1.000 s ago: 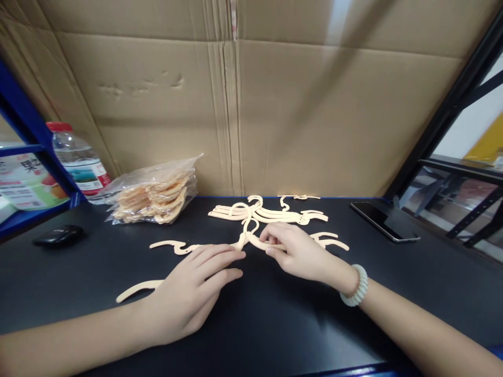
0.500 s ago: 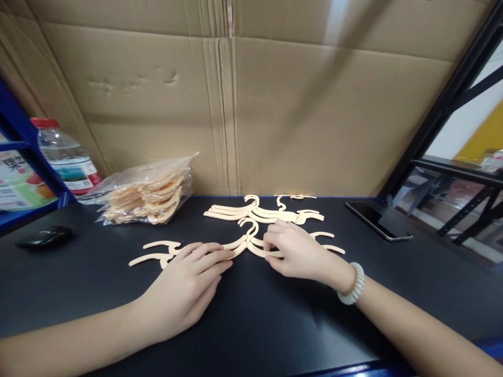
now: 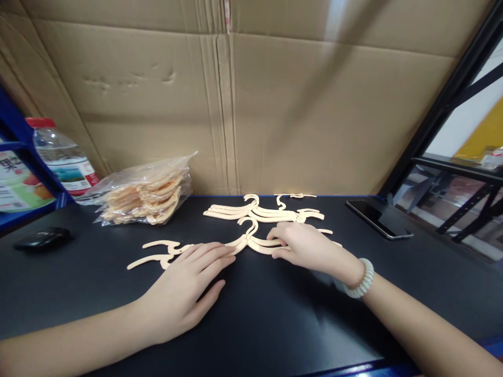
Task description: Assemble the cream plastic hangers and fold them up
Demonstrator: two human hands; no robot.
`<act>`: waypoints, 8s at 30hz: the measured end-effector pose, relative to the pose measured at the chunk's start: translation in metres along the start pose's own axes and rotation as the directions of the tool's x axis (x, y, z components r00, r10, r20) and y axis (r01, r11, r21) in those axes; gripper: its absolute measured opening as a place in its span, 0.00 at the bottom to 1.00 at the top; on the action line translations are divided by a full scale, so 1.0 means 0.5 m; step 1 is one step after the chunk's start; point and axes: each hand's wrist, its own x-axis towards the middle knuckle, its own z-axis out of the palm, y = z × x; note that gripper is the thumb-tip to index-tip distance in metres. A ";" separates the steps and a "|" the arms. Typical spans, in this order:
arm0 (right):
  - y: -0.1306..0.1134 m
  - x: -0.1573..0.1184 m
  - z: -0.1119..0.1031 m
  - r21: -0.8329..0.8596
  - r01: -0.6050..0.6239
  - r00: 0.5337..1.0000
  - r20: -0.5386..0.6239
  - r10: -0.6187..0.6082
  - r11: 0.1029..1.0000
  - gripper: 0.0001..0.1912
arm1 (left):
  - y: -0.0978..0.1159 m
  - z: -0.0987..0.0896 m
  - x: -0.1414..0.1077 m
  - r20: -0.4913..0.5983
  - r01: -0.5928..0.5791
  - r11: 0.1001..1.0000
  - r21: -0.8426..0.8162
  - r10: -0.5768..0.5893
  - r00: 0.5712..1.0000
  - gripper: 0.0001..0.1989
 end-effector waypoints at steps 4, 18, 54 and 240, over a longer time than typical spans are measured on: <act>-0.006 0.001 -0.001 0.008 -0.006 1.000 0.003 0.006 1.000 0.09 | 0.002 -0.002 0.000 0.019 0.023 1.000 0.003 -0.023 1.000 0.18; 0.002 0.006 0.000 0.017 0.003 1.000 -0.013 -0.003 1.000 0.07 | -0.001 -0.004 0.005 0.064 0.033 0.999 -0.005 -0.033 0.997 0.21; 0.022 0.012 0.007 0.002 0.051 0.998 -0.048 -0.051 0.999 0.12 | -0.004 -0.002 0.006 0.083 0.028 0.998 -0.064 -0.022 0.996 0.20; 0.074 0.033 -0.061 0.538 0.050 0.998 -0.067 -0.016 0.841 0.14 | -0.041 0.011 0.028 -0.100 -0.146 -0.019 -0.989 -0.640 0.762 0.07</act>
